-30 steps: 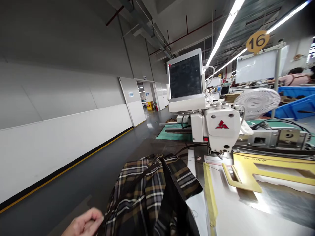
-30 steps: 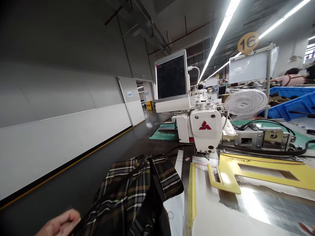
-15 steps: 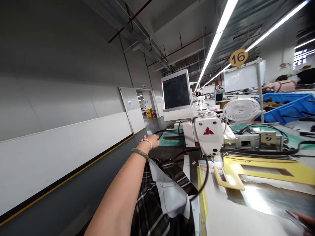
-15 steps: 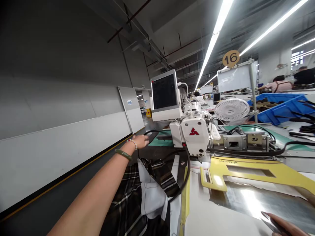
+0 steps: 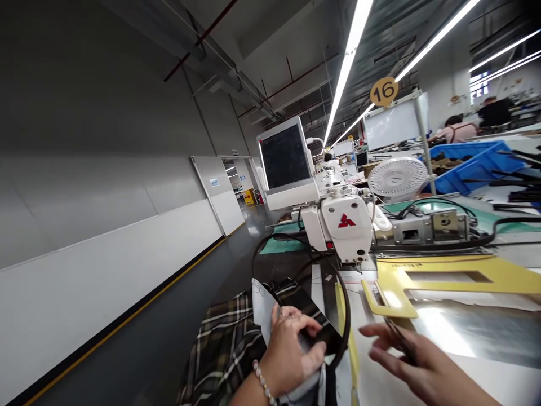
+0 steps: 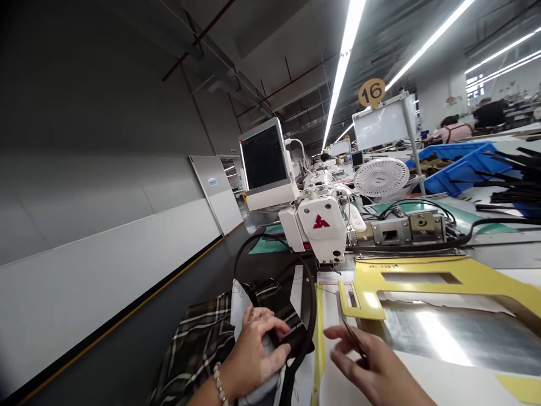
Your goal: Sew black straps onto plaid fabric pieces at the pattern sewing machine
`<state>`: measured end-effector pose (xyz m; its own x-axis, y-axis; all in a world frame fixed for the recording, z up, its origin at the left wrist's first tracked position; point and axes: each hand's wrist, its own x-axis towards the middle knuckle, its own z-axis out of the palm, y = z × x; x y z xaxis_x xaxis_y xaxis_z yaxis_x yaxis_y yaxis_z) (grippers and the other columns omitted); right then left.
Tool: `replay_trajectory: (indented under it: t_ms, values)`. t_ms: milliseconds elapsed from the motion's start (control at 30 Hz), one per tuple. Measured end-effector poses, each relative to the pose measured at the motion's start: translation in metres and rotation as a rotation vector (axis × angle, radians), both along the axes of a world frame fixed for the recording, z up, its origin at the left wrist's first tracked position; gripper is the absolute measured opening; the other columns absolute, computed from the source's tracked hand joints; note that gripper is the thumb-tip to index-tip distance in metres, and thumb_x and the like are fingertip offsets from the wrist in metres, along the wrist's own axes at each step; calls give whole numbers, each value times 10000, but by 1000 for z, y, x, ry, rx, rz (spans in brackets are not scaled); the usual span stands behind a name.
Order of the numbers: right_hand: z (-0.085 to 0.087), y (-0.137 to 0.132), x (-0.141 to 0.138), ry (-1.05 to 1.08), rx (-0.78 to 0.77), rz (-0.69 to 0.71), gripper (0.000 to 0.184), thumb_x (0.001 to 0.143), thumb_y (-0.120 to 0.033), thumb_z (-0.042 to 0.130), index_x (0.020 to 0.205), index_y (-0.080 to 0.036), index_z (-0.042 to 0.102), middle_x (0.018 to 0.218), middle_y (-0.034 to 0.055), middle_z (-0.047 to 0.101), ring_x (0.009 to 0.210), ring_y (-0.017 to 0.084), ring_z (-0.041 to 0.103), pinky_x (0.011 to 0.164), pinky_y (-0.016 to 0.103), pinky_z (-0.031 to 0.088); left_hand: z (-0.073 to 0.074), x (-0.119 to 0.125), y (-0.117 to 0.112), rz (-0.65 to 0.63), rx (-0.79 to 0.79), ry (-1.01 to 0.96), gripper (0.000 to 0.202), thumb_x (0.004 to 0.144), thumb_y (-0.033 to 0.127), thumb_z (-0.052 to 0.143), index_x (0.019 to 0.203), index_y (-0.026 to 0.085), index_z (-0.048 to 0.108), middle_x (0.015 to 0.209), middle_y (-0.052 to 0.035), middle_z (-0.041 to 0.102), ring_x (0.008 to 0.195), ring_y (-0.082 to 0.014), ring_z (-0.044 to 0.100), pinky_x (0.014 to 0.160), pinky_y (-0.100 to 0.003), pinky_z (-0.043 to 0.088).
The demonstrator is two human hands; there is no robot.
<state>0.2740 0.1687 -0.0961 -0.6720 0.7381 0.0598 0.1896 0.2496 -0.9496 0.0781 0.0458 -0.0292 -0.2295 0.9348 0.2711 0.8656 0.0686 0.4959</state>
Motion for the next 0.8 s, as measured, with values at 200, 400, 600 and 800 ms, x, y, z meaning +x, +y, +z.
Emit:
replay_trajectory:
  t_ms: [200,400,600,800]
  values:
    - [20,-13,-83,154,-272,128,188,575,-207,554,738,-141,622,595,-20,538,589,107,498,543,189,396,-31,-33,-14,137,261,-452,249,795,402,456,686,197,545,580,-3,518,572,-169,506,670,-307,437]
    - [43,-41,-105,134,-429,302,38,575,-163,579,589,-128,575,547,-46,492,523,59,423,513,163,345,-40,-61,-14,461,-73,-52,360,828,514,437,619,225,486,568,-33,535,563,-202,520,551,-301,354]
    - [57,-59,-94,104,-564,531,449,541,-404,779,879,-148,632,596,-70,445,476,30,328,495,154,361,-33,-67,1,550,-294,75,391,676,497,627,490,225,418,526,-48,536,586,-257,549,575,-336,350]
    - [45,-70,-100,342,-415,638,417,640,-474,714,889,-149,638,679,-30,536,618,93,468,821,239,437,-42,-73,-5,457,-208,-38,274,761,326,495,527,216,402,531,-12,477,585,-208,509,606,-312,344]
